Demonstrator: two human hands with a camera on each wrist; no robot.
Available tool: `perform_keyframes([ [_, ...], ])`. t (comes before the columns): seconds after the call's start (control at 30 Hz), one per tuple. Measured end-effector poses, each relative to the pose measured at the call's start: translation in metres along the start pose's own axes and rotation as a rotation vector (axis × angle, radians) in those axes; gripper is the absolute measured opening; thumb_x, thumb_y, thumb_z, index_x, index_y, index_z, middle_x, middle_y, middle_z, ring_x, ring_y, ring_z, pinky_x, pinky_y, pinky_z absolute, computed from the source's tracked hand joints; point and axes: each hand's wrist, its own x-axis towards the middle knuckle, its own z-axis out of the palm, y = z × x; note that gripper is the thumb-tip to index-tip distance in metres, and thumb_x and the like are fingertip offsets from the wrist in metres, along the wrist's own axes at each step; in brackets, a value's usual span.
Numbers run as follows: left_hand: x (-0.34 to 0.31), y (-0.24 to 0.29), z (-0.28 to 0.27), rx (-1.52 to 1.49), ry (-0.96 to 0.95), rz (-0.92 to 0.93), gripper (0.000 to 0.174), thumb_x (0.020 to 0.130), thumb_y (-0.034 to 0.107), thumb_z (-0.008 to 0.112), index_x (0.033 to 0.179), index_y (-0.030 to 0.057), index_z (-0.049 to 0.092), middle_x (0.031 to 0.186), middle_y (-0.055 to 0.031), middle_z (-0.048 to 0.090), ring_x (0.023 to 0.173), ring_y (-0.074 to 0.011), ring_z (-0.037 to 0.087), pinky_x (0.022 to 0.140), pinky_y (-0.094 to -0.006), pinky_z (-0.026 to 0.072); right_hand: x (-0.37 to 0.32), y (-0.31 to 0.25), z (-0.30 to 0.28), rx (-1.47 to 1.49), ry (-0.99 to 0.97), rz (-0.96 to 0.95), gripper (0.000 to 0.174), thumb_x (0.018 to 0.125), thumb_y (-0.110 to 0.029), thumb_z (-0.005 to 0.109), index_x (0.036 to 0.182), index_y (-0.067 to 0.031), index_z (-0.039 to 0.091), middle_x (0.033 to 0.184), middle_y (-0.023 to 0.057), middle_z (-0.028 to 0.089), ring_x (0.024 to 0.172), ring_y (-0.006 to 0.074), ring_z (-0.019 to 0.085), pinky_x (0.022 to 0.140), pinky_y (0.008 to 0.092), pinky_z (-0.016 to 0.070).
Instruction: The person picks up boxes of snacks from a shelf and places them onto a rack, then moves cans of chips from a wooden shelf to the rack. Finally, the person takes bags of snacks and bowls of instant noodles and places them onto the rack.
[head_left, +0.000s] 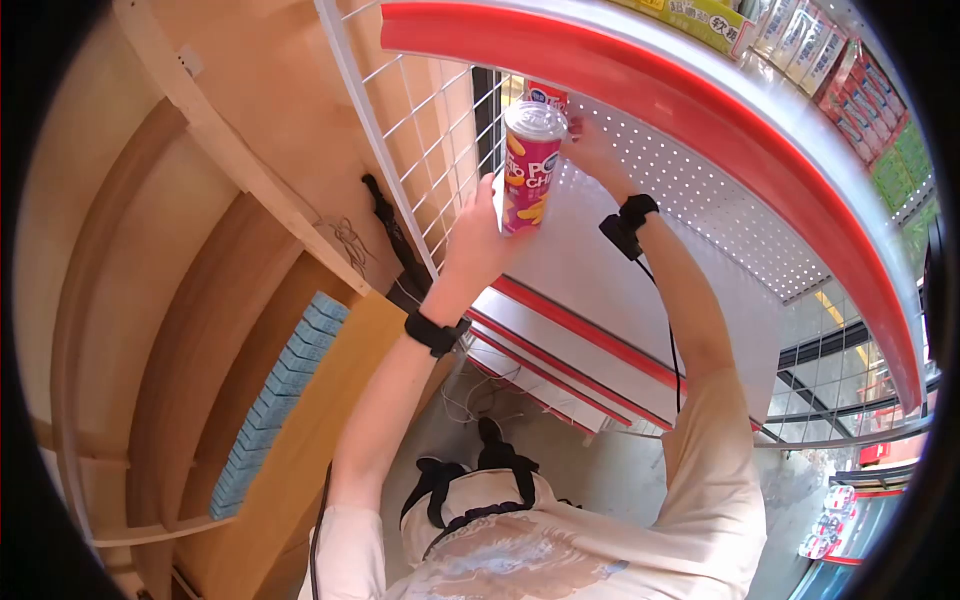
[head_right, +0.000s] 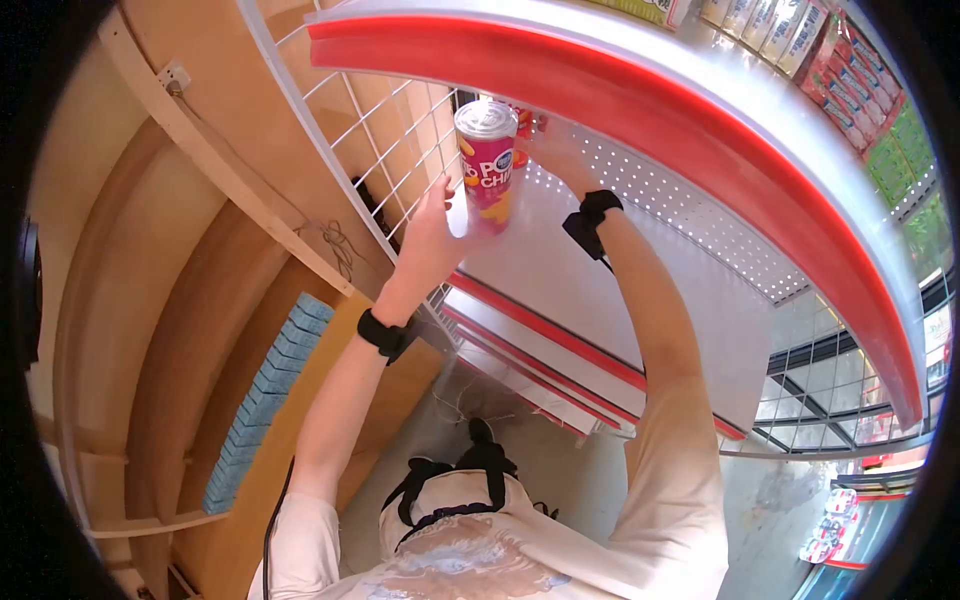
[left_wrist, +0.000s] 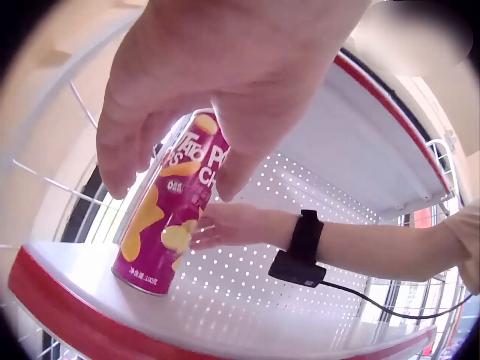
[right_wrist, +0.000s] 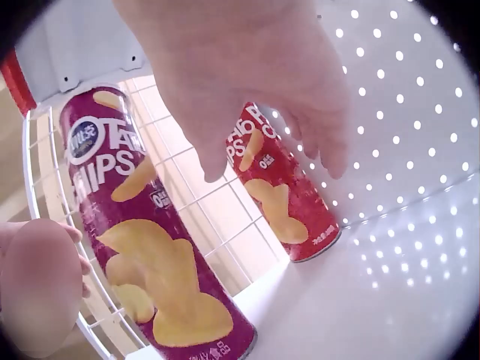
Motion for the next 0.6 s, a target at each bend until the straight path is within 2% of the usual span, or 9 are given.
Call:
perform_keyframes([
  [0.07,0.01,-0.001,0.009,-0.004,0.012,0.013,0.077,0.066,0.021,0.078,0.128,-0.0016,0.037,0.106,-0.0237,0.057,0.1,-0.0391,0.057,0.083,-0.0418,0.048,-0.006,-0.029,-0.006,0.073,-0.054,-0.11,0.064,0.076,-0.029,0.072,0.124,0.0036,0.046,0.114,0.0214,0.059,0.108,0.03,0.057,0.091,0.0368,0.0452],
  [0.17,0.021,-0.001,0.017,-0.075,0.007,0.025,0.078,0.065,0.019,0.078,0.128,-0.0011,0.036,0.105,-0.0239,0.057,0.1,-0.0394,0.057,0.083,-0.0422,0.0484,-0.002,-0.033,0.0,0.006,-0.001,-0.117,0.057,0.076,-0.025,0.071,0.12,0.0025,0.049,0.11,0.0218,0.061,0.106,0.0316,0.058,0.09,0.0373,0.0448],
  [0.3,0.032,-0.002,0.026,-0.107,-0.001,-0.059,0.067,0.065,0.017,0.077,0.118,-0.0001,0.04,0.102,-0.0224,0.058,0.095,-0.0393,0.059,0.079,-0.0426,0.0496,0.002,-0.032,0.005,0.129,0.057,-0.18,0.047,0.075,-0.02,0.071,0.112,0.0029,0.054,0.108,0.0224,0.062,0.103,0.0338,0.059,0.088,0.0391,0.0453],
  [0.37,0.036,-0.005,0.029,-0.147,-0.009,-0.091,0.062,0.066,0.017,0.076,0.114,0.0004,0.042,0.101,-0.0217,0.059,0.092,-0.0393,0.06,0.078,-0.0425,0.0501,0.012,-0.016,0.009,-0.012,0.153,-0.301,0.041,0.073,-0.018,0.072,0.106,0.0021,0.057,0.104,0.0223,0.063,0.1,0.0347,0.06,0.086,0.0399,0.0458],
  [0.4,0.037,-0.005,0.031,-0.139,0.005,-0.069,0.059,0.066,0.017,0.076,0.111,0.0007,0.042,0.1,-0.0213,0.059,0.091,-0.0392,0.06,0.077,-0.0426,0.0503,0.012,-0.014,0.01,-0.014,0.15,-0.3,0.041,0.073,-0.018,0.072,0.106,0.0021,0.057,0.104,0.0223,0.063,0.1,0.0347,0.06,0.086,0.0399,0.0458],
  [0.5,0.044,-0.004,0.034,-0.101,-0.003,-0.083,0.057,0.066,0.019,0.077,0.108,0.0011,0.043,0.099,-0.021,0.06,0.091,-0.0387,0.061,0.076,-0.0429,0.0506,0.002,-0.012,0.002,-0.116,0.253,-0.296,0.04,0.072,-0.018,0.073,0.104,0.0014,0.058,0.099,0.0211,0.064,0.095,0.0319,0.062,0.082,0.0375,0.0473],
  [0.57,0.053,-0.004,0.039,-0.075,-0.019,-0.109,0.058,0.066,0.019,0.078,0.108,0.0012,0.043,0.099,-0.0211,0.06,0.091,-0.0383,0.061,0.076,-0.0431,0.0508,-0.009,-0.013,-0.011,0.205,0.168,-0.205,0.042,0.071,-0.018,0.074,0.106,0.0001,0.058,0.098,0.0181,0.065,0.092,0.0267,0.063,0.079,0.0345,0.0486],
  [0.6,0.057,-0.005,0.042,-0.086,-0.036,-0.158,0.059,0.065,0.02,0.078,0.108,0.0012,0.043,0.098,-0.0209,0.06,0.09,-0.0379,0.062,0.076,-0.0431,0.0511,-0.017,-0.012,-0.017,0.167,0.158,-0.186,0.043,0.071,-0.018,0.074,0.107,0.0003,0.058,0.098,0.0164,0.065,0.091,0.0246,0.063,0.077,0.0334,0.0493],
])
